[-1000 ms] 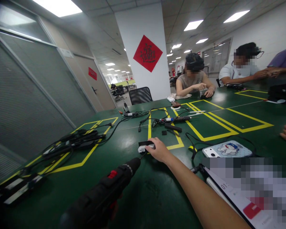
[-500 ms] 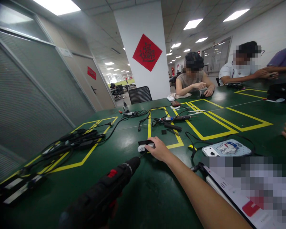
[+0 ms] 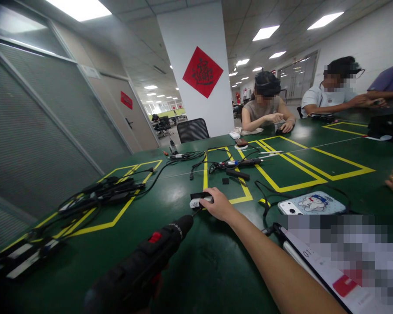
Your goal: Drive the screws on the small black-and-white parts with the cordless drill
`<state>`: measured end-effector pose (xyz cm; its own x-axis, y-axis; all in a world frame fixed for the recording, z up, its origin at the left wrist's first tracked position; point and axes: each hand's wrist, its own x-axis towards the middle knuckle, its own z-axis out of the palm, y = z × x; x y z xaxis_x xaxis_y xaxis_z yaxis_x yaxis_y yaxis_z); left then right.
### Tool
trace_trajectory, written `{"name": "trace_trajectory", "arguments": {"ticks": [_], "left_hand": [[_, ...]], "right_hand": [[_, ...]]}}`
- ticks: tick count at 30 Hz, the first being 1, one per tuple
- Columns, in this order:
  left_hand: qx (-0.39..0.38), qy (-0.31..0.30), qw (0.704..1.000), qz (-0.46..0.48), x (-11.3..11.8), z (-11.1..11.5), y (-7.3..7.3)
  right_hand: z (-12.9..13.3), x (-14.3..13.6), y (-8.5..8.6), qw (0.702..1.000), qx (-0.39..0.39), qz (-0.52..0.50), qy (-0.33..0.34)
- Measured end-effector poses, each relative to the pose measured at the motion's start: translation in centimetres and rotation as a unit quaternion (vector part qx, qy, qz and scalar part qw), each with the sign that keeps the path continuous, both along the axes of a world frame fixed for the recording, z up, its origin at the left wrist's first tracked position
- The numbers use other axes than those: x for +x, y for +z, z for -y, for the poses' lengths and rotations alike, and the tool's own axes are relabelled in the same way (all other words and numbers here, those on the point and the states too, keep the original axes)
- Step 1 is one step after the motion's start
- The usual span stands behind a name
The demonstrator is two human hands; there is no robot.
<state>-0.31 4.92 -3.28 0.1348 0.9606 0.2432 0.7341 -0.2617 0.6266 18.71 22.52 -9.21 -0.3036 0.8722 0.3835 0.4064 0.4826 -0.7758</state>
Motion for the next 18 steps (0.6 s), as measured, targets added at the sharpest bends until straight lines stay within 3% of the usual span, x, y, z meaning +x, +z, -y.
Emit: {"name": "trace_trajectory", "arguments": {"ticks": [6, 11, 16, 18], "left_hand": [[0.006, 0.015, 1.000, 0.016, 0.8, -0.3, 0.1], [-0.012, 0.008, 1.000, 0.025, 0.2, -0.6, -1.1], [-0.122, 0.090, 0.984, 0.090, -0.4, -0.3, -2.5], [-0.129, 0.072, 0.984, 0.100, -0.4, -0.1, -2.2]], "right_hand": [[0.1, -0.1, 0.0, 1.000, 0.000, -0.002, -0.003], [-0.1, -0.1, -0.2, 1.000, 0.005, -0.003, -0.002], [0.0, 0.0, -0.2, 1.000, 0.001, 0.000, -0.006], [0.1, -0.1, -0.2, 1.000, 0.003, 0.001, -0.006]]}}
